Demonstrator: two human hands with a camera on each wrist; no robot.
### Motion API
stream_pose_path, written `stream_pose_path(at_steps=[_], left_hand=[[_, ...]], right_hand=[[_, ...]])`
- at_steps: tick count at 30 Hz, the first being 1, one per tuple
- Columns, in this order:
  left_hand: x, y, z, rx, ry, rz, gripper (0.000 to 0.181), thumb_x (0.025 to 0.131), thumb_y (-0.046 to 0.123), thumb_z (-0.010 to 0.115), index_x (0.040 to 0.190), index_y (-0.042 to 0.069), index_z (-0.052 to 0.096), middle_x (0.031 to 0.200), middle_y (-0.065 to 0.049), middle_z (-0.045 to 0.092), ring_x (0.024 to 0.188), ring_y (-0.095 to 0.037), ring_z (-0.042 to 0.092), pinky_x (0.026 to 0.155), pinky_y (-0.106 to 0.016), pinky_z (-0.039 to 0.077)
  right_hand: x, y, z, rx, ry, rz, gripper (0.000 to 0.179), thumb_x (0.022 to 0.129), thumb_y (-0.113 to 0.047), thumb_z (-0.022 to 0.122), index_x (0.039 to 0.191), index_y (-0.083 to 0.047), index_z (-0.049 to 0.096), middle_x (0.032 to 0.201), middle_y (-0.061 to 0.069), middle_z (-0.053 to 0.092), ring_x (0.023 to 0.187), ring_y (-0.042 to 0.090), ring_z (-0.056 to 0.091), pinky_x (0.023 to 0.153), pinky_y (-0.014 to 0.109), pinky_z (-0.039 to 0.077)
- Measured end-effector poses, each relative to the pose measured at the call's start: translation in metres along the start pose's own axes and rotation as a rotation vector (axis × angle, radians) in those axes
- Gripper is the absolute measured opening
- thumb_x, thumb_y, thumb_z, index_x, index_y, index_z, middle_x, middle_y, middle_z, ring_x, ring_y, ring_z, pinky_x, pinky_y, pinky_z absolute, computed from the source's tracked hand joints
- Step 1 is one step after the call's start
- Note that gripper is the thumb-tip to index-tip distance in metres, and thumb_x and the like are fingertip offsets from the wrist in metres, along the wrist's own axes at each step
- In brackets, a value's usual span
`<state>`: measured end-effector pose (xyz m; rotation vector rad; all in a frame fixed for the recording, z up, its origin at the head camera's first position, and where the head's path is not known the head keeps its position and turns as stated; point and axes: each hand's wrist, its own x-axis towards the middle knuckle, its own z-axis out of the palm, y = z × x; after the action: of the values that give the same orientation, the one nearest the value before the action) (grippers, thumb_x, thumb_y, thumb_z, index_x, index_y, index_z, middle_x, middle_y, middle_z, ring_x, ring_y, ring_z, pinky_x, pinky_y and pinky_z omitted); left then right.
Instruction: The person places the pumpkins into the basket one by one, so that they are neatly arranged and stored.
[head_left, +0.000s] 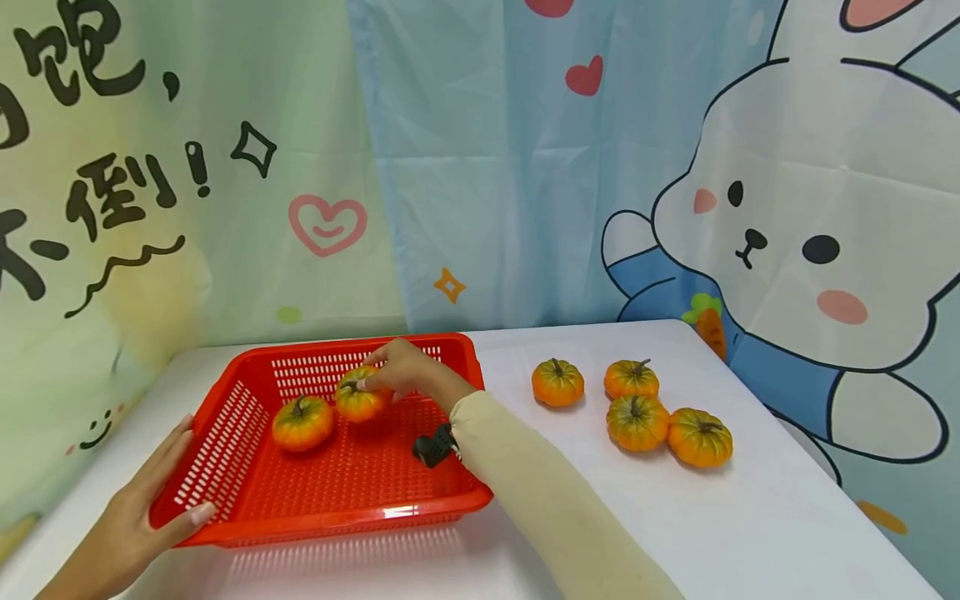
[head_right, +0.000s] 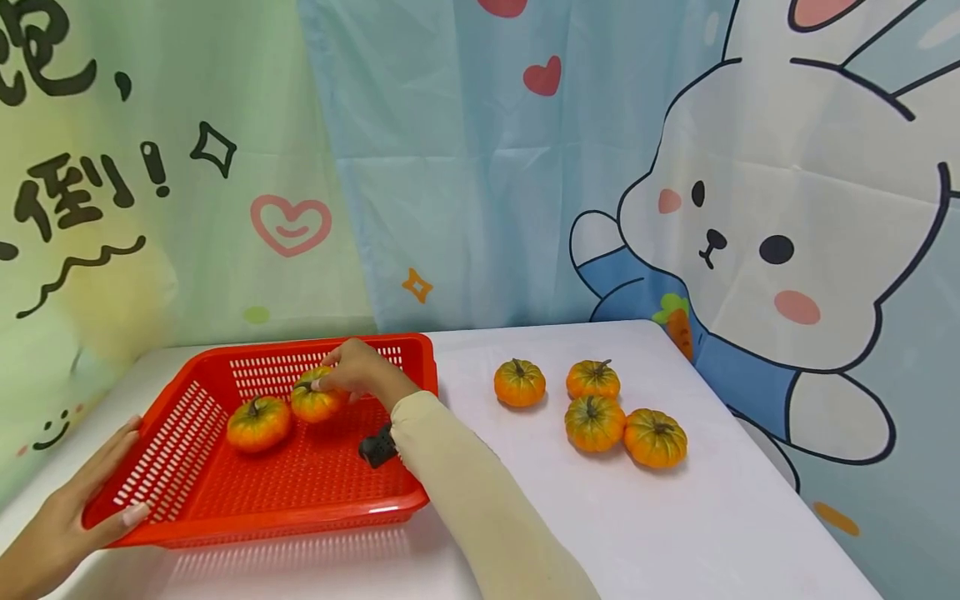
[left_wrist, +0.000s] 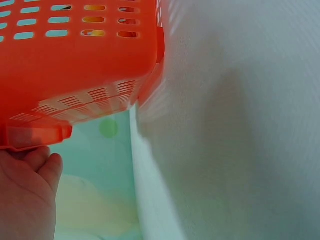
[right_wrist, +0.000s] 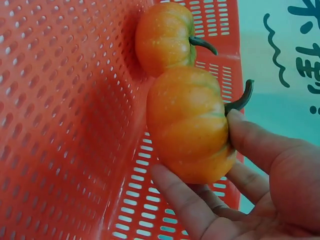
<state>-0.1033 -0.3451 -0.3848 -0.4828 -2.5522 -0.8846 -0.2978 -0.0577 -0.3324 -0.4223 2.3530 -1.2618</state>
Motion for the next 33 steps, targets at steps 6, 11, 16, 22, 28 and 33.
stream_pose_path(at_steps=[6,11,16,22,28,33], left_hand=[[0.001,0.001,0.0,-0.003,-0.006,-0.006,0.089,0.079,0.009,0.072,0.154,0.005,0.025,0.159,0.015,0.015,0.136,0.01,0.014,0.094,-0.002,0.015],[0.0,0.001,0.001,-0.005,-0.01,-0.013,0.088,0.08,0.009,0.071,0.154,0.005,0.024,0.159,0.014,0.015,0.135,0.011,0.014,0.094,-0.002,0.015],[-0.001,0.0,0.0,0.0,-0.011,-0.012,0.088,0.081,0.009,0.071,0.154,0.006,0.024,0.16,0.013,0.015,0.136,0.01,0.013,0.094,-0.002,0.014],[0.0,0.0,-0.001,0.01,-0.005,-0.007,0.088,0.08,0.009,0.071,0.154,0.006,0.024,0.16,0.013,0.015,0.135,0.011,0.014,0.094,-0.002,0.014],[0.001,0.0,-0.001,0.012,-0.008,-0.009,0.087,0.081,0.009,0.071,0.154,0.006,0.025,0.16,0.012,0.016,0.135,0.011,0.014,0.093,-0.001,0.015],[0.0,0.0,-0.001,0.01,-0.007,-0.006,0.087,0.08,0.009,0.071,0.154,0.004,0.025,0.159,0.014,0.016,0.135,0.011,0.014,0.093,-0.001,0.015]], right_hand=[[-0.001,0.0,0.002,-0.017,0.019,0.05,0.041,0.087,-0.009,0.073,0.127,-0.006,0.065,0.115,0.01,0.06,0.085,0.019,0.063,0.069,0.039,0.056],[-0.002,0.003,0.001,-0.065,-0.015,0.07,0.042,0.089,-0.011,0.071,0.128,-0.001,0.062,0.117,0.012,0.06,0.088,0.023,0.065,0.07,0.039,0.056],[-0.005,0.008,-0.001,-0.126,-0.081,0.091,0.029,0.089,-0.01,0.071,0.113,0.004,0.068,0.104,0.011,0.063,0.085,0.023,0.064,0.069,0.039,0.056],[-0.006,0.01,-0.005,-0.129,-0.096,0.097,0.012,0.089,-0.009,0.069,0.094,0.002,0.07,0.086,0.006,0.06,0.072,0.019,0.06,0.069,0.038,0.056],[-0.006,0.009,-0.003,-0.047,-0.117,0.136,0.04,0.091,-0.005,0.067,0.129,0.004,0.058,0.117,0.013,0.061,0.09,0.025,0.067,0.075,0.037,0.055],[-0.006,0.008,-0.002,-0.055,-0.092,0.139,0.036,0.088,0.001,0.068,0.122,0.005,0.06,0.112,0.012,0.061,0.074,0.022,0.065,0.075,0.035,0.055]])
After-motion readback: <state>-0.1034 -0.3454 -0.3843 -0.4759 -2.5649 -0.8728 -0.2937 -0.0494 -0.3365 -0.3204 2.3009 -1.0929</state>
